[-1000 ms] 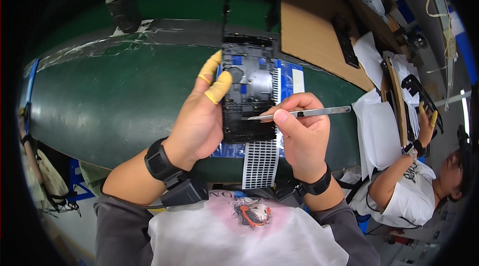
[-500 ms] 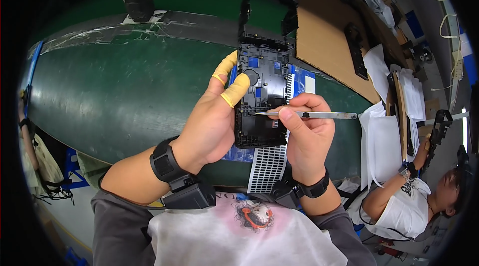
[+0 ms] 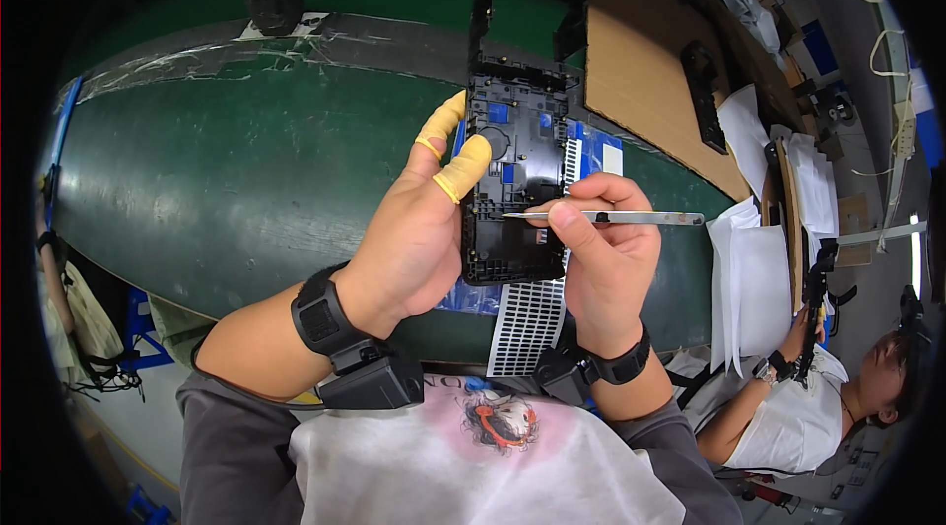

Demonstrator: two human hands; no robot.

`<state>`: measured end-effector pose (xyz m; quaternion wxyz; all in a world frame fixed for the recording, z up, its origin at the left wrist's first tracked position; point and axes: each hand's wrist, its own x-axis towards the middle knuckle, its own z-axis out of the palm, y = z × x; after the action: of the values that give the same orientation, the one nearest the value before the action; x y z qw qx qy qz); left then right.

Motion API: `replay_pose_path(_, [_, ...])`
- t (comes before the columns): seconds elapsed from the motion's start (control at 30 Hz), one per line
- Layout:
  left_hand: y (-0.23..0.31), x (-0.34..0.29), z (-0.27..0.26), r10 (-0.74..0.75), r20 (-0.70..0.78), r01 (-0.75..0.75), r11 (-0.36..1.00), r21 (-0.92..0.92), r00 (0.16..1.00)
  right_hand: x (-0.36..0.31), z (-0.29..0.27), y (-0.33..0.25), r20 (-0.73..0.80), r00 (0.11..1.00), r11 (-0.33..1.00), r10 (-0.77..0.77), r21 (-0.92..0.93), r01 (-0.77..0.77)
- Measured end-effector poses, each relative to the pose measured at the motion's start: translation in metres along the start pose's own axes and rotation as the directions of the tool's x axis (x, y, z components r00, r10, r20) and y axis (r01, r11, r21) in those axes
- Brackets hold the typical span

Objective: Assembling electronic components using tweezers and a pen to apply markings or adhesive strips to a plastic housing.

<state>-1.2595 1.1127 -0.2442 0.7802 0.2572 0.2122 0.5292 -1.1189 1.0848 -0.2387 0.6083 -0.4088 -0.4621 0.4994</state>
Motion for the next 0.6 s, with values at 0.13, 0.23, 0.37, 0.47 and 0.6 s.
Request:
replay_pose_path(0.13, [0.0012, -0.001, 0.0007, -0.021, -0.003, 0.021, 1.0, -0.01, 1.0, -0.0002, -0.0004, 0.0011, -0.002, 1.0, 1.0, 0.001, -0.008, -0.001])
replay_pose_path(0.23, [0.0019, -0.0026, 0.0011, -0.012, 0.005, 0.012, 1.0, -0.017, 1.0, -0.0008, 0.0003, 0.0013, 0.003, 1.0, 1.0, 0.003, -0.014, -0.003])
replay_pose_path(0.37, [0.0028, -0.0037, 0.0018, -0.012, -0.002, 0.012, 1.0, -0.029, 1.0, -0.0021, 0.0005, 0.0015, 0.004, 1.0, 0.999, 0.001, -0.037, -0.001])
replay_pose_path(0.47, [0.006, -0.004, 0.0017, -0.047, 0.005, 0.048, 0.993, -0.109, 0.999, -0.0018, -0.0007, 0.0007, 0.004, 1.0, 0.999, 0.003, -0.046, -0.003])
replay_pose_path(0.6, [0.0076, -0.0038, -0.0012, -0.004, -0.005, 0.004, 0.997, 0.075, 1.0, 0.0013, -0.0058, -0.0032, -0.042, 0.999, 0.997, -0.02, 0.073, 0.023])
